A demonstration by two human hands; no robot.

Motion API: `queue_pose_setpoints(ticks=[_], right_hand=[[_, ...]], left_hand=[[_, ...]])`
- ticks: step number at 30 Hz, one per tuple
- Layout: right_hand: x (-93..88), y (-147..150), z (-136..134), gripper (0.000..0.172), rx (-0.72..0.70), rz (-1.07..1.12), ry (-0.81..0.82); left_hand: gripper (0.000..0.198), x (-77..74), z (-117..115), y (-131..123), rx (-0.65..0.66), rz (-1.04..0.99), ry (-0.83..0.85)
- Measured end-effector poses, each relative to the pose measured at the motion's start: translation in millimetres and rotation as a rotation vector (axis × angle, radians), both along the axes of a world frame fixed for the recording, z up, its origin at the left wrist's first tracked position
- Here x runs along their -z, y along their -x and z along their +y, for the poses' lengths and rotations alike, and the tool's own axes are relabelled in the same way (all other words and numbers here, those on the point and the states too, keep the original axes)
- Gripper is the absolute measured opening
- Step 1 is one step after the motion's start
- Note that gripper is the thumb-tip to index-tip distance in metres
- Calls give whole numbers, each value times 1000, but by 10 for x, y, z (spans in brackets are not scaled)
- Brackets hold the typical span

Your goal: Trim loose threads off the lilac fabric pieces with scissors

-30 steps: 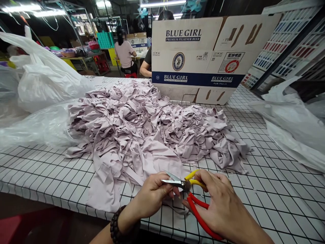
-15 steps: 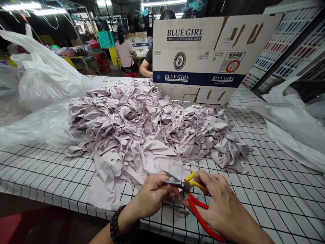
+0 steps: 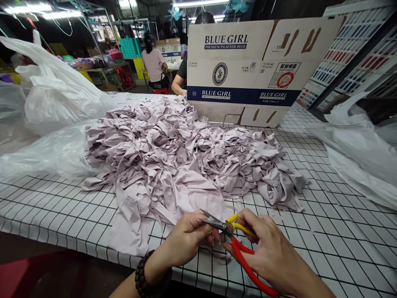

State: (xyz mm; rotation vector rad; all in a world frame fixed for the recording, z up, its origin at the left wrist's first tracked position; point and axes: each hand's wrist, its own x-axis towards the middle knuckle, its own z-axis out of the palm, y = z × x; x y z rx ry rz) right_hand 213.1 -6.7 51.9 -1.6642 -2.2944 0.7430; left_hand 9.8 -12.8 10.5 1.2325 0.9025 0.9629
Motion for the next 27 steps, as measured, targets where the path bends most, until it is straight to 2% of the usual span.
queue_pose_setpoints(ticks=[8, 13, 16, 19, 22, 24, 27], right_hand=[[92, -47, 17, 30, -21, -31, -8], [181, -50, 63, 32, -90, 2, -147], [213, -108, 85, 41, -76, 39, -198], [295, -377, 136, 46, 138, 40, -117], [490, -876, 217, 41, 425, -143, 42], [652, -1246, 250, 34, 519, -276, 119], [827, -1628, 217, 21, 550, -277, 127]], left_hand=[[41, -14, -3, 4, 14, -23, 19], [43, -30, -7, 14, 23, -6, 48], [45, -45, 1, 26, 19, 22, 35], [46, -58, 16, 43, 8, 2, 15], [45, -42, 24, 92, -8, -26, 30], [43, -25, 25, 164, -21, -35, 32], [38, -39, 15, 342, -100, -10, -35]])
